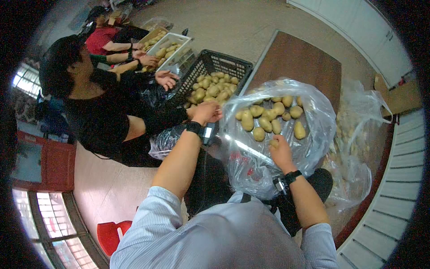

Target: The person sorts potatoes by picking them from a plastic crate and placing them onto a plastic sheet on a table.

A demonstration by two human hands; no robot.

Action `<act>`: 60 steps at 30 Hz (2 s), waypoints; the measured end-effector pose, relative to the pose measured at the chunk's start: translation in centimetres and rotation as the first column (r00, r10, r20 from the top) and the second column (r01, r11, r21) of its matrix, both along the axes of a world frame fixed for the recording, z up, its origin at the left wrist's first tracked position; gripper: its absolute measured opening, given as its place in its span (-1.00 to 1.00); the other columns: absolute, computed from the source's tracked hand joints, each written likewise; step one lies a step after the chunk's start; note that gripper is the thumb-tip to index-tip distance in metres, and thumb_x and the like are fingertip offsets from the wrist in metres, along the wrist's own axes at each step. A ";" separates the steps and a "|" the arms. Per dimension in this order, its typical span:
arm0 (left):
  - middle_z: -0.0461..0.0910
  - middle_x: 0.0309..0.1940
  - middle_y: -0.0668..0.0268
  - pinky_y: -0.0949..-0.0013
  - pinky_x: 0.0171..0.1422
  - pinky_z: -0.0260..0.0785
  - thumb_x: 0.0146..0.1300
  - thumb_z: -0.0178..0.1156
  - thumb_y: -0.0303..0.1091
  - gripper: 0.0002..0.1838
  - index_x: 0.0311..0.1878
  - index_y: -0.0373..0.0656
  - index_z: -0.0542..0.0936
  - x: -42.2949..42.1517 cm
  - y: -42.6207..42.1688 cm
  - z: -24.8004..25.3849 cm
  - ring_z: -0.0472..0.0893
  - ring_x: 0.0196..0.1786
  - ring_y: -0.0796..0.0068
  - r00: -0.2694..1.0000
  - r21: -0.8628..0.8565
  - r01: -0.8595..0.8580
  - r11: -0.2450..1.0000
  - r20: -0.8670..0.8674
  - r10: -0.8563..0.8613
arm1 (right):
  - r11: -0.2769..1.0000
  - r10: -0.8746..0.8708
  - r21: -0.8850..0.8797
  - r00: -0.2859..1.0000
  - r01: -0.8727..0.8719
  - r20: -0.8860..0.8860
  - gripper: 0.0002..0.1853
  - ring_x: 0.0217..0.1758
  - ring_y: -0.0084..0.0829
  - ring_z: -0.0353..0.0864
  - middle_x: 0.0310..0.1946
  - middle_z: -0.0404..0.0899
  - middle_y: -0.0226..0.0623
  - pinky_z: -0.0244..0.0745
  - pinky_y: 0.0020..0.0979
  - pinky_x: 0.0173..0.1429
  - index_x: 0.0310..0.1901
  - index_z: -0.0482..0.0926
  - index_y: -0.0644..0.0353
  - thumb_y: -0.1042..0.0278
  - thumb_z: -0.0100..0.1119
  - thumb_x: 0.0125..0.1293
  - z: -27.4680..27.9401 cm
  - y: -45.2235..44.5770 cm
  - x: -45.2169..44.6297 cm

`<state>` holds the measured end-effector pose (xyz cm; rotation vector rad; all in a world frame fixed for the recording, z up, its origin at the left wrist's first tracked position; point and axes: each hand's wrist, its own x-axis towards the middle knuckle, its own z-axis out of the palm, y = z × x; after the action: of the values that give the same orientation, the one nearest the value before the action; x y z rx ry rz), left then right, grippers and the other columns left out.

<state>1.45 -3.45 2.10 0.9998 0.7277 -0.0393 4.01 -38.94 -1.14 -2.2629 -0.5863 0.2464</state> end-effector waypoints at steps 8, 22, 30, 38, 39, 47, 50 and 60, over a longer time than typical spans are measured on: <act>0.52 -0.25 0.23 0.32 -0.40 0.54 0.33 0.05 -0.26 -0.75 -0.04 -0.21 0.41 0.2 -3.6 3.5 0.58 -0.37 0.37 0.988 0.119 0.147 0.982 -0.059 -0.140 | 0.898 0.056 0.357 0.739 0.257 -0.671 -0.52 -0.38 -0.58 0.55 -0.28 0.55 -0.28 0.48 -0.60 -0.36 0.20 0.33 0.32 0.56 0.12 0.22 5.8 5.0 -0.6; 0.56 -0.07 0.10 0.38 -0.36 0.54 0.34 0.06 -0.01 -0.50 0.12 -0.27 0.40 -0.2 -6.5 6.5 0.68 -0.30 0.31 0.780 0.161 0.625 0.763 -0.123 -0.613 | 0.892 0.262 0.448 0.740 0.061 -0.620 -0.59 -0.53 -0.66 0.41 -0.39 0.55 -0.42 0.36 -0.59 -0.44 0.14 0.42 0.23 0.19 0.10 0.35 8.3 9.8 -0.6; 0.60 -0.35 0.24 0.47 -0.52 0.42 0.29 0.21 -0.18 -0.66 -0.02 -0.22 0.48 0.3 -5.8 3.5 0.59 -0.47 0.50 0.775 0.008 0.631 0.776 0.037 -0.631 | 0.887 0.280 0.462 0.801 -0.004 -0.530 -0.64 -0.51 -0.61 0.45 -0.40 0.58 -0.38 0.37 -0.53 -0.42 0.07 0.45 0.26 0.22 0.08 0.33 7.5 10.6 -0.5; 0.49 -0.39 0.33 0.41 -0.53 0.36 0.33 0.16 -0.17 -0.71 -0.08 -0.21 0.49 0.3 -4.5 4.2 0.48 -0.51 0.49 0.912 0.130 0.410 0.903 -0.081 -0.403 | 0.963 0.242 0.154 0.961 -0.222 -0.132 -0.68 -0.19 -0.15 0.60 -0.24 0.59 -0.06 0.47 -0.22 -0.11 -0.02 0.50 0.29 0.35 0.13 0.22 3.0 8.3 -1.8; 0.49 -0.39 0.33 0.41 -0.53 0.36 0.33 0.16 -0.17 -0.71 -0.08 -0.21 0.49 0.3 -4.1 3.8 0.48 -0.51 0.49 0.911 0.129 0.411 0.902 -0.082 -0.403 | 0.962 0.269 0.033 0.963 -0.269 0.010 -0.68 -0.14 -0.07 0.59 -0.20 0.57 -0.02 0.47 -0.16 -0.08 0.00 0.48 0.27 0.37 0.11 0.22 2.2 7.9 -1.8; 0.53 -0.29 0.25 0.33 -0.41 0.52 0.37 0.04 -0.17 -0.69 0.02 -0.16 0.50 0.3 -1.8 2.0 0.57 -0.41 0.42 0.978 0.062 0.209 0.976 -0.029 -0.208 | 0.963 0.187 -0.204 0.982 -0.175 0.038 -0.58 -0.04 0.04 0.52 0.10 0.34 -0.11 0.47 -0.10 0.00 0.08 0.39 0.15 0.47 0.09 0.12 2.7 6.1 -0.9; 0.57 -0.26 0.16 0.22 -0.27 0.53 0.25 0.20 -0.20 -0.68 0.00 -0.14 0.53 0.2 -1.0 1.2 0.61 -0.32 0.26 0.997 -0.020 0.078 0.997 -0.004 -0.079 | 0.957 0.229 -0.207 0.967 -0.202 0.116 -0.58 -0.04 0.03 0.53 0.13 0.32 -0.16 0.48 -0.09 0.00 0.07 0.39 0.12 0.51 0.05 0.11 2.5 6.0 -0.6; 0.59 -0.21 -0.02 0.20 -0.05 0.46 0.05 0.28 0.13 -0.41 -0.16 -0.31 0.55 -0.7 2.0 -1.0 0.60 -0.13 0.05 0.844 0.861 0.400 -0.314 -0.479 -0.241 | 0.932 0.301 -0.293 0.909 -0.215 0.289 -0.70 -0.05 -0.06 0.53 0.01 0.43 -0.19 0.48 -0.13 0.00 -0.05 0.45 0.13 0.49 0.00 0.14 2.6 5.5 -1.3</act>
<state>0.79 -1.44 1.14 2.9269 0.3755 0.0039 2.68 -33.48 1.43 -2.4927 -1.0942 0.0731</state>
